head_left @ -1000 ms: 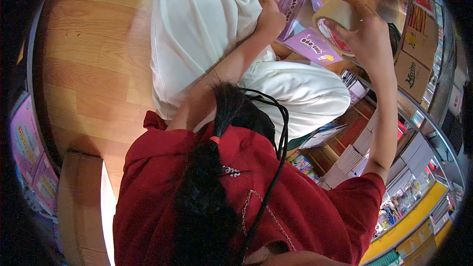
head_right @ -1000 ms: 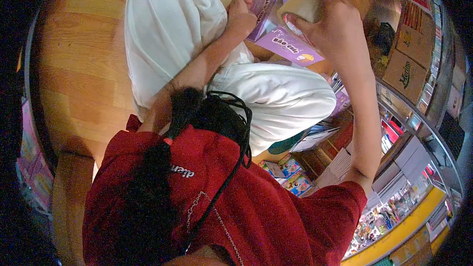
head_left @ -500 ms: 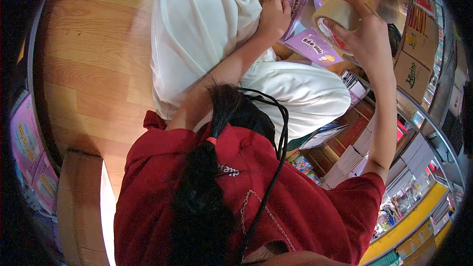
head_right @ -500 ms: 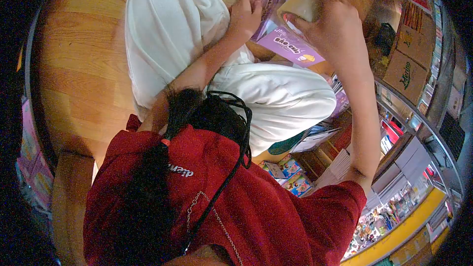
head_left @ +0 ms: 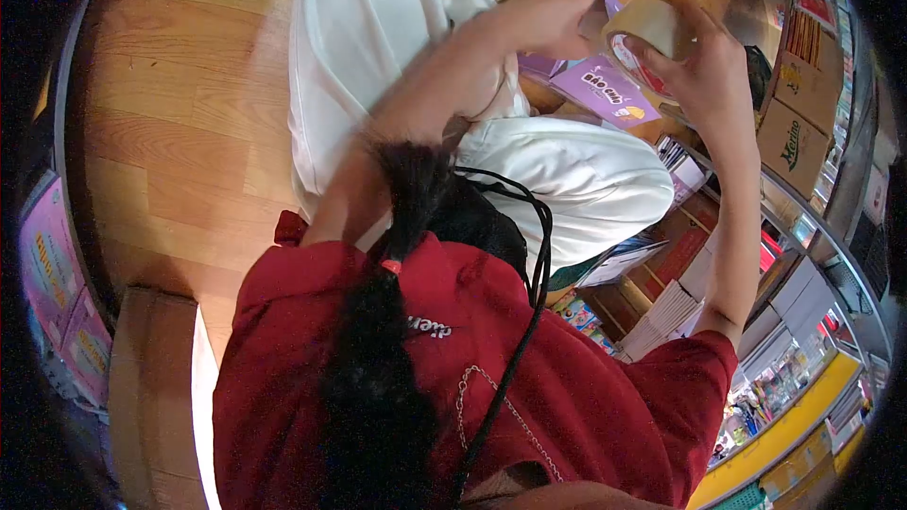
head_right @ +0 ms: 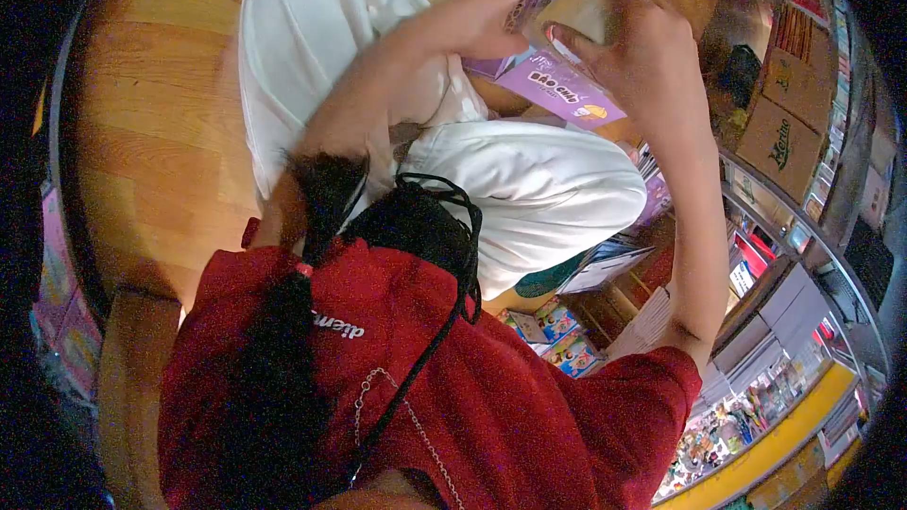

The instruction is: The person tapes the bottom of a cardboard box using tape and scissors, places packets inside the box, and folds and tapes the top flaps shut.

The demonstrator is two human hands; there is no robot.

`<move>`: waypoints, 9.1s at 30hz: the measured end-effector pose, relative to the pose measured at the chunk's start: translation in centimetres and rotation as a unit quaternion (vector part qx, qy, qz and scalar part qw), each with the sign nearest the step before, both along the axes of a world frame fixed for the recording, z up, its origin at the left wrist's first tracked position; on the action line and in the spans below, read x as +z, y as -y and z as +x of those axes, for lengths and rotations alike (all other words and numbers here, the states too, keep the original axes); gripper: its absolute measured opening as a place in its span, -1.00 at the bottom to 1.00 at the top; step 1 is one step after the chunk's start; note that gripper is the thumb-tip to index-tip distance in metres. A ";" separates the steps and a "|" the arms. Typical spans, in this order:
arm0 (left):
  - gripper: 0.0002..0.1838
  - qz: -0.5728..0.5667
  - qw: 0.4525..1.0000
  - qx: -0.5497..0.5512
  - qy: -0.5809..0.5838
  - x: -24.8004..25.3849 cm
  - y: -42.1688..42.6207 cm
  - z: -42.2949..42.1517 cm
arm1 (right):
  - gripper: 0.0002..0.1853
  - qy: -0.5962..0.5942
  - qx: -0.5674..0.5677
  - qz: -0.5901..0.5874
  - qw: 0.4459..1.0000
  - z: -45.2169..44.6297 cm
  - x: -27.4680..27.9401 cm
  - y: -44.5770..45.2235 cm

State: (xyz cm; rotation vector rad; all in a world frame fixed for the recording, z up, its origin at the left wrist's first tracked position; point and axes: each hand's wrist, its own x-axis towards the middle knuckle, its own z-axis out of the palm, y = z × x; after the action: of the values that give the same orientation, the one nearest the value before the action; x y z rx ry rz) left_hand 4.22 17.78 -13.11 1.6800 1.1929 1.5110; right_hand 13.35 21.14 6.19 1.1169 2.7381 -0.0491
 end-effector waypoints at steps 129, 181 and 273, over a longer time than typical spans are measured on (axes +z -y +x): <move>-0.47 -0.307 0.918 0.090 -0.233 0.3 -4.5 5.0 | -0.46 -0.206 -0.210 -0.090 0.951 24.1 -10.2 -2.0; -0.13 -0.100 0.829 0.104 -0.541 0.7 -10.0 9.0 | -0.34 -0.171 -0.289 -0.202 0.920 20.8 -14.1 -0.1; -0.13 -0.473 0.864 -0.112 -0.132 4.6 -1.5 3.9 | -0.79 0.007 -0.515 -0.011 0.857 42.7 -25.9 14.1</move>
State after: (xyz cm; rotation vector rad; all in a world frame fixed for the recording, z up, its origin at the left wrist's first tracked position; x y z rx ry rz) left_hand 8.12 19.30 -8.50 1.2577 1.4706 0.3824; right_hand 56.00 7.09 -19.72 2.3788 1.7806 -0.2065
